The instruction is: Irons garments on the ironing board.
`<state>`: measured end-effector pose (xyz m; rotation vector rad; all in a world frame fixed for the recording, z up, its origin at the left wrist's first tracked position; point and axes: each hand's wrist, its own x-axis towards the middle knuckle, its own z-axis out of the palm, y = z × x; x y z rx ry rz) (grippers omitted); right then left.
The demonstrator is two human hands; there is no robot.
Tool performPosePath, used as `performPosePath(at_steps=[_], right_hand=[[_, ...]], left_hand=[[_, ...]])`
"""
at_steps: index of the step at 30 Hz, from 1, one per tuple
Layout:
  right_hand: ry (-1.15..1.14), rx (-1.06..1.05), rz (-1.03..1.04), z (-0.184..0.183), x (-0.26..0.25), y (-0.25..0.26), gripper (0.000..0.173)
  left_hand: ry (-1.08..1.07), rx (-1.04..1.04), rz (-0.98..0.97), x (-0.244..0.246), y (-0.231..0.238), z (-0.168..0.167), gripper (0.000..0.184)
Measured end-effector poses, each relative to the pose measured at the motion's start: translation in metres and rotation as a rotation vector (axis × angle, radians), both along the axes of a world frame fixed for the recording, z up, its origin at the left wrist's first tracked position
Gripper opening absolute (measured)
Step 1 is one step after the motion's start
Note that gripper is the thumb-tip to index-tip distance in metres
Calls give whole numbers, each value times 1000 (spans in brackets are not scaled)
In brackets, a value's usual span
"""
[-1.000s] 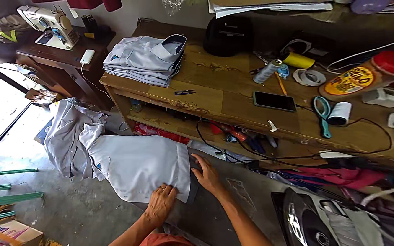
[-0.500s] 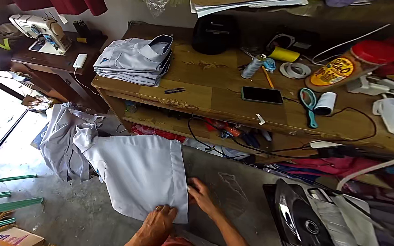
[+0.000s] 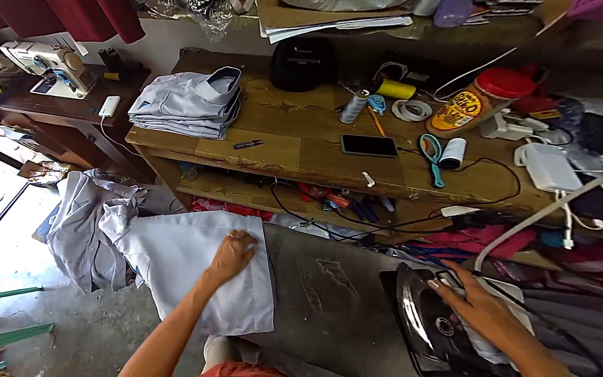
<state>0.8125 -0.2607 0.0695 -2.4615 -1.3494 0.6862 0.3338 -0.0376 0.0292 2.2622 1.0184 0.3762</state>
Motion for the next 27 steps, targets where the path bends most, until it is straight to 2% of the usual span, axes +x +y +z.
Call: performPosePath(at_steps=[4,7,11,15,18,24,27], right_hand=[[-86,-39,15,19,-67,15,57],[-34,1,31,47,-140,39,54],[215,7,83,72,-229,100,48],[331,-102,122,57,-301,179,48],[262,-181,70,35,-328,214,50],[107,-228,88,32,-344,194,52],[72,-238,59,30,-341,210,53]], left_hand=[[231,-106,31,9,86,-8,40],[321,-272,-50,18,129,-28,45],[243,-482,-150,22,152,-43,40],[233,-532,-205,20,161,-45,36],[235,-508,-239,19,167,-49,32],[171,-567,-232,11,178,-53,29],[157,-595,-215,11,181,-55,27]])
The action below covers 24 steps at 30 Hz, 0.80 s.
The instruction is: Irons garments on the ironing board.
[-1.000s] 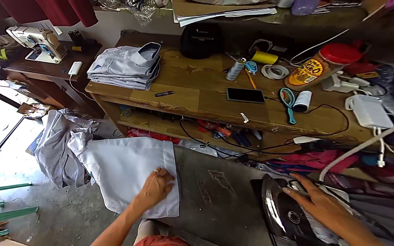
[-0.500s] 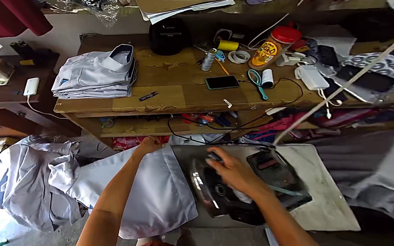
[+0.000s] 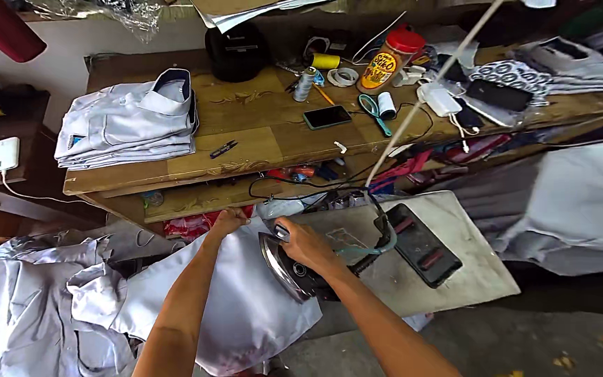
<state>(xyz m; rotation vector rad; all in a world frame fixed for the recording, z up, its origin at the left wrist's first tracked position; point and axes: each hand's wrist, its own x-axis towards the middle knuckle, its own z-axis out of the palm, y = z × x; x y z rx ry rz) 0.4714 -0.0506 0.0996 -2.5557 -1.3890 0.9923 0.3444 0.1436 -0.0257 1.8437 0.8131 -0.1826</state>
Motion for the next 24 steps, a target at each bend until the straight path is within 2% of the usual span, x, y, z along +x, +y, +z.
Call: performPosePath(at_steps=[3,6,15,19,21,24], right_hand=[[-3,21,6,-9,7,25,53],[8,16,-6,-11,9,18,55],[44,-19,-214,-2,3,-97,53],[50,-39,-212,5,4,-136,56],[37,-70,-204,18,3,-140,58],[15,-53,-219,31,5,-131,57]], left_hand=[[0,-7,15,0,1,-4,26],[26,10,18,3,-2,-6,26],[2,-50,62,4,0,-13,26],[-3,-53,49,2,5,-8,25],[27,5,53,-4,14,0,26],[94,213,40,-8,11,5,35]])
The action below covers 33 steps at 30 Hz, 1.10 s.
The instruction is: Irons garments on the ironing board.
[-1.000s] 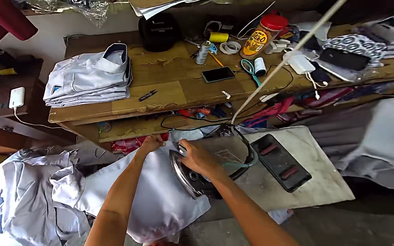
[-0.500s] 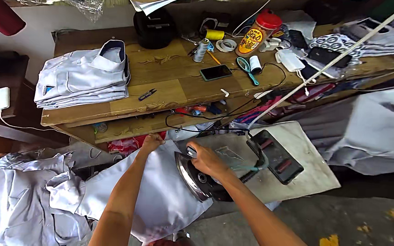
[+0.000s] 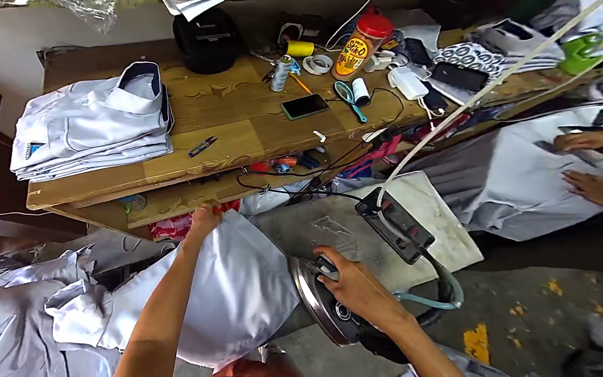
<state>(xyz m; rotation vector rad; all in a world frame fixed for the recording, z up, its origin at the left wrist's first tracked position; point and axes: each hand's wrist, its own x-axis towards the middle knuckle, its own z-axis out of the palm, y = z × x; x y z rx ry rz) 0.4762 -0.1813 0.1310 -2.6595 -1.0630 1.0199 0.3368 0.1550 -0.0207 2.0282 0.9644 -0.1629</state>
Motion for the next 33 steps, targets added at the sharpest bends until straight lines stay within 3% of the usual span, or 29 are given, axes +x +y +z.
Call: performPosePath(at_steps=[4,7,14,18,23,29,33], right_hand=[[14,40,48,-17,0,40,56],[11,62,62,-37,0,67,55],[16,103,405,-30,-23,61,53],[4,76,189,-36,-11,64,55],[-11,-16,314,-22,-38,54,56],[39,-48,422,-21,-54,5,57],[123,-80,271,-12,-37,-22,58]], left_hand=[[-76,186,-265,2,-50,-3,48],[15,247,-373,-10,-55,-13,55],[115,160,-389,-7,-36,-13,56],[115,156,-385,-6,-34,-14,56],[129,157,-389,-6,-36,-14,56],[133,152,-396,-5,-36,-14,57],[152,132,-326,-13,-28,-8,56]])
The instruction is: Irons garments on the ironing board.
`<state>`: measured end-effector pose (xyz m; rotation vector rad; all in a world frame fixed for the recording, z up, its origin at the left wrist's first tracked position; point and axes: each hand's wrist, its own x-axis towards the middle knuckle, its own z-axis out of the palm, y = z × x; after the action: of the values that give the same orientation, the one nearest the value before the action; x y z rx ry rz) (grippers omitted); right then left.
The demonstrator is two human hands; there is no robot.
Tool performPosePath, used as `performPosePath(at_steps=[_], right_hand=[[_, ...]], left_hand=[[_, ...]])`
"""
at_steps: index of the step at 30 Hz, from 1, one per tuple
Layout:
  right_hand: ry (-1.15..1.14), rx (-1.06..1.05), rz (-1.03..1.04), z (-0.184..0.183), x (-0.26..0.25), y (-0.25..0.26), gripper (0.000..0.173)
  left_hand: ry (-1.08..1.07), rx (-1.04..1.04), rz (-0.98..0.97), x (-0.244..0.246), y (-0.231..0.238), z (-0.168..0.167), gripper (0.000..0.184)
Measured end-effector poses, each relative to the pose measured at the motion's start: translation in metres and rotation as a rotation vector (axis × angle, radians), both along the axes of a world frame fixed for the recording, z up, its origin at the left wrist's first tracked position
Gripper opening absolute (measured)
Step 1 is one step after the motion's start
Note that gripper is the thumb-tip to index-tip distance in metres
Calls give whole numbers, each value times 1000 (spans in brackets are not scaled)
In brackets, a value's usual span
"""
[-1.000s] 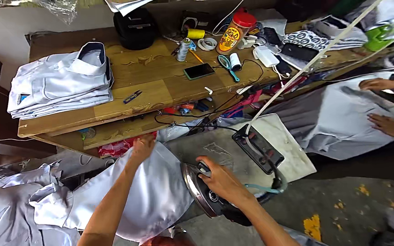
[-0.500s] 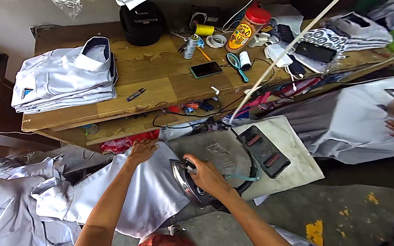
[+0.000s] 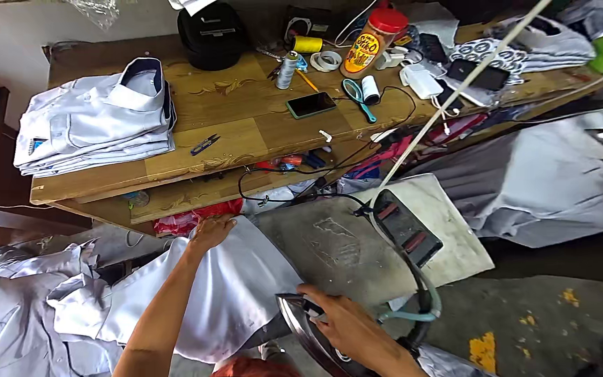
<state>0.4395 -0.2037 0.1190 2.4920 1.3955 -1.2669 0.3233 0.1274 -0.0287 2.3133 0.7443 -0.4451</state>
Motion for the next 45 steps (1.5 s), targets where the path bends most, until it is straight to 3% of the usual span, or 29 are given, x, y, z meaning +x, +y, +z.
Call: performPosePath(at_steps=[3,6,8,13,16,21,27,32,35,39,45], right_hand=[[-51,70,-159,5,8,-6,57],[-85,98,-227,3,17,17,57],[-86,104,-217,-3,22,44,56],[-77,119,-156,-20,28,96,55],[-72,142,-127,-24,31,96,55],[-94,133,-293,-30,54,72,57],[-171,129,-147,-4,37,79,56],[-107,151,-24,-19,21,84,54],[-113,143,-66,-25,47,67,55],[-190,129,-109,-19,106,35,55],[-326,176,-299,-10,233,-14,56]], left_hand=[[-41,130,118,-11,6,2,50],[-189,255,93,-10,-8,5,48],[-262,220,14,-7,-26,5,49],[-186,196,-84,-19,-27,-10,57],[-166,179,-86,-21,-24,-13,57],[-168,186,-82,-19,-28,-15,58],[-159,180,-85,-18,-28,-12,58],[-233,169,3,-21,-27,-13,61],[-492,275,212,-43,-26,-13,58],[-579,378,341,-107,-35,-2,53],[-615,490,409,-159,-121,0,46]])
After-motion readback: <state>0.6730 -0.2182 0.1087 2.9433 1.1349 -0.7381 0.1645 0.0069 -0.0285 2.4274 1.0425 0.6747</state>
